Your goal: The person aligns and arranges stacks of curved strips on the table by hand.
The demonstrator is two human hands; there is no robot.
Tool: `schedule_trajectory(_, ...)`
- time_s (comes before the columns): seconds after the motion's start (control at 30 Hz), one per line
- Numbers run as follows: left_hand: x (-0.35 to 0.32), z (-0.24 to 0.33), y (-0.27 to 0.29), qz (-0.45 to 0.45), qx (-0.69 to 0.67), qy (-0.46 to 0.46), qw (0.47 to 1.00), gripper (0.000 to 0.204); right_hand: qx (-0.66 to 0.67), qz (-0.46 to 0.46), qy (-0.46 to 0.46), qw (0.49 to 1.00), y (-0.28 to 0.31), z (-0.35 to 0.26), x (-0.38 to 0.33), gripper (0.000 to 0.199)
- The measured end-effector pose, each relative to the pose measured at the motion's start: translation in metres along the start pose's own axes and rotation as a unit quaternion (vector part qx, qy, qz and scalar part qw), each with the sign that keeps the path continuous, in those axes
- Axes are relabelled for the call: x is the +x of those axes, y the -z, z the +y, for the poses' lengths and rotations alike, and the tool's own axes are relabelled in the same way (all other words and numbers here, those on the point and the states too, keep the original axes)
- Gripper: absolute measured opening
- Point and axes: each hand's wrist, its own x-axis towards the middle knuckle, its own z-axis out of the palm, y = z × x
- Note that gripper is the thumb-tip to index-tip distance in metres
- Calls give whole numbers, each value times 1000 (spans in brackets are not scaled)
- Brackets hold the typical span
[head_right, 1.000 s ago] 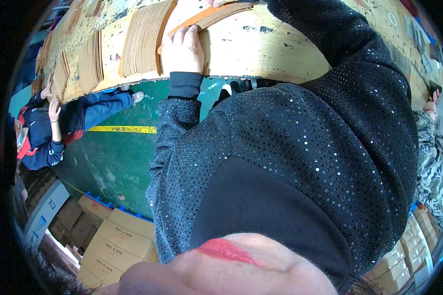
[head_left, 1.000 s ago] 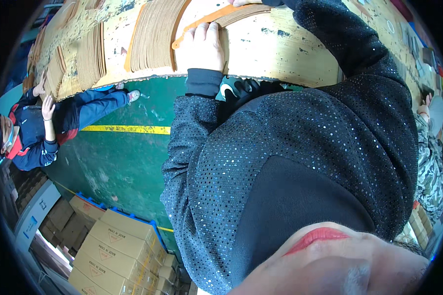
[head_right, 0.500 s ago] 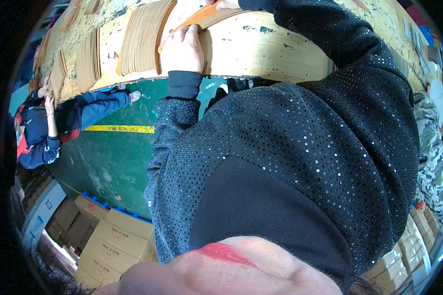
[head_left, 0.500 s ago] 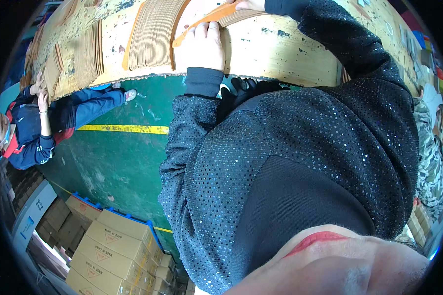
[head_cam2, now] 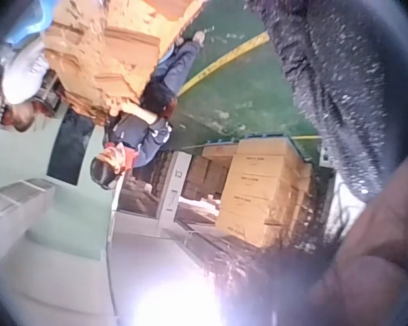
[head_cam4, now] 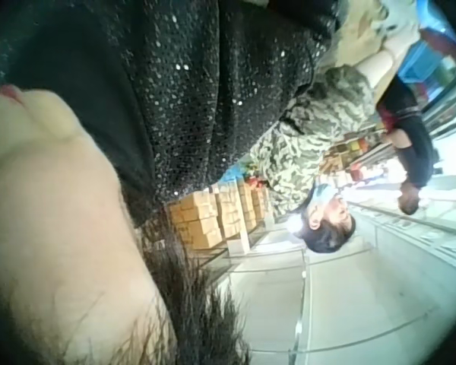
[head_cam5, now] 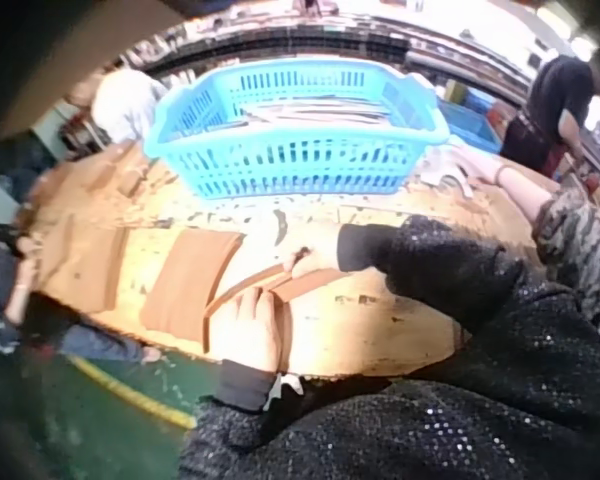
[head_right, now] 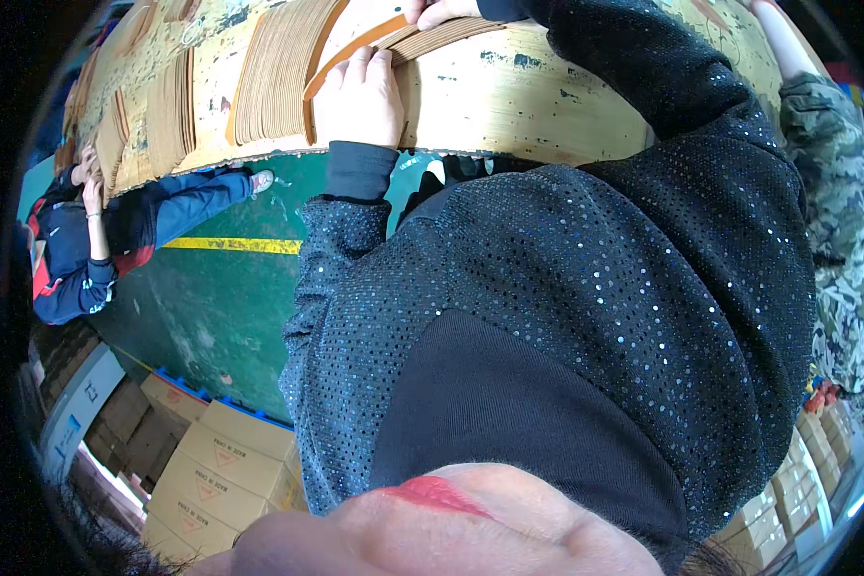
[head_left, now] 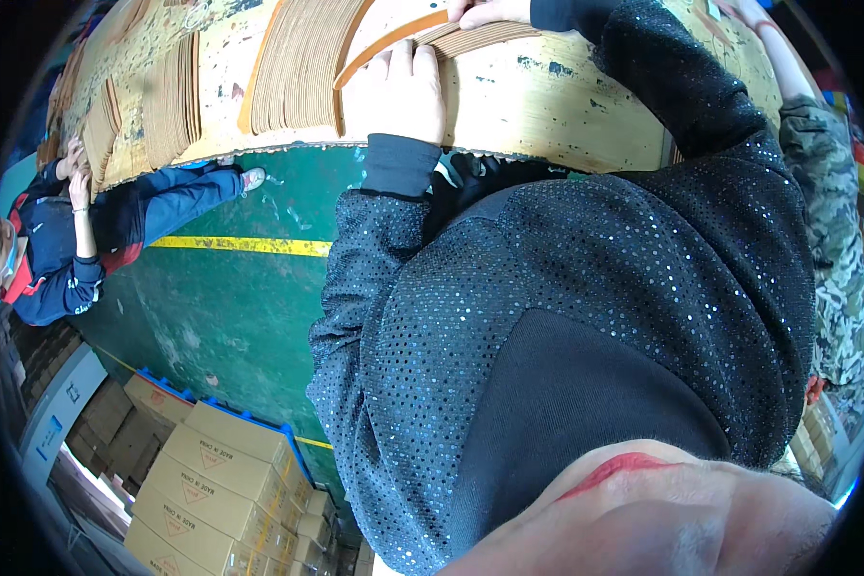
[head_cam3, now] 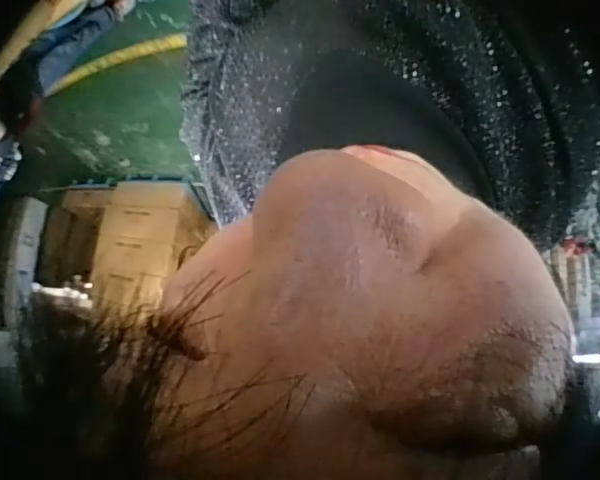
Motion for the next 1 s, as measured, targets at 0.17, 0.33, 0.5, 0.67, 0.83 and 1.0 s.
schedule_trajectory(0.17, -2, 0, -3, 0, -7, 13, 1000, 24, 4, 12, 8, 1000, -5, 2, 2, 41)
schedule_trajectory(0.33, -3, -3, 2, -6, 18, 8, 1000, 25, -30, -37, -29, 998, 14, 1, 13, 40)
schedule_trajectory(0.5, 1, -3, -3, -12, -15, -17, 1000, 27, -33, -26, -83, 996, 21, 11, 11, 26)
schedule_trajectory(0.67, -2, -3, -2, -12, -4, -12, 1000, 29, -84, -14, -8, 996, 17, 3, 7, 30)
schedule_trajectory(0.83, -6, -3, -4, -21, 8, -20, 1000, 31, -173, 20, 126, 977, 13, 3, -9, 41)
schedule_trajectory(1.0, -9, 0, -2, -34, 3, -16, 999, 32, -119, -7, 37, 992, 3, 8, -14, 31)
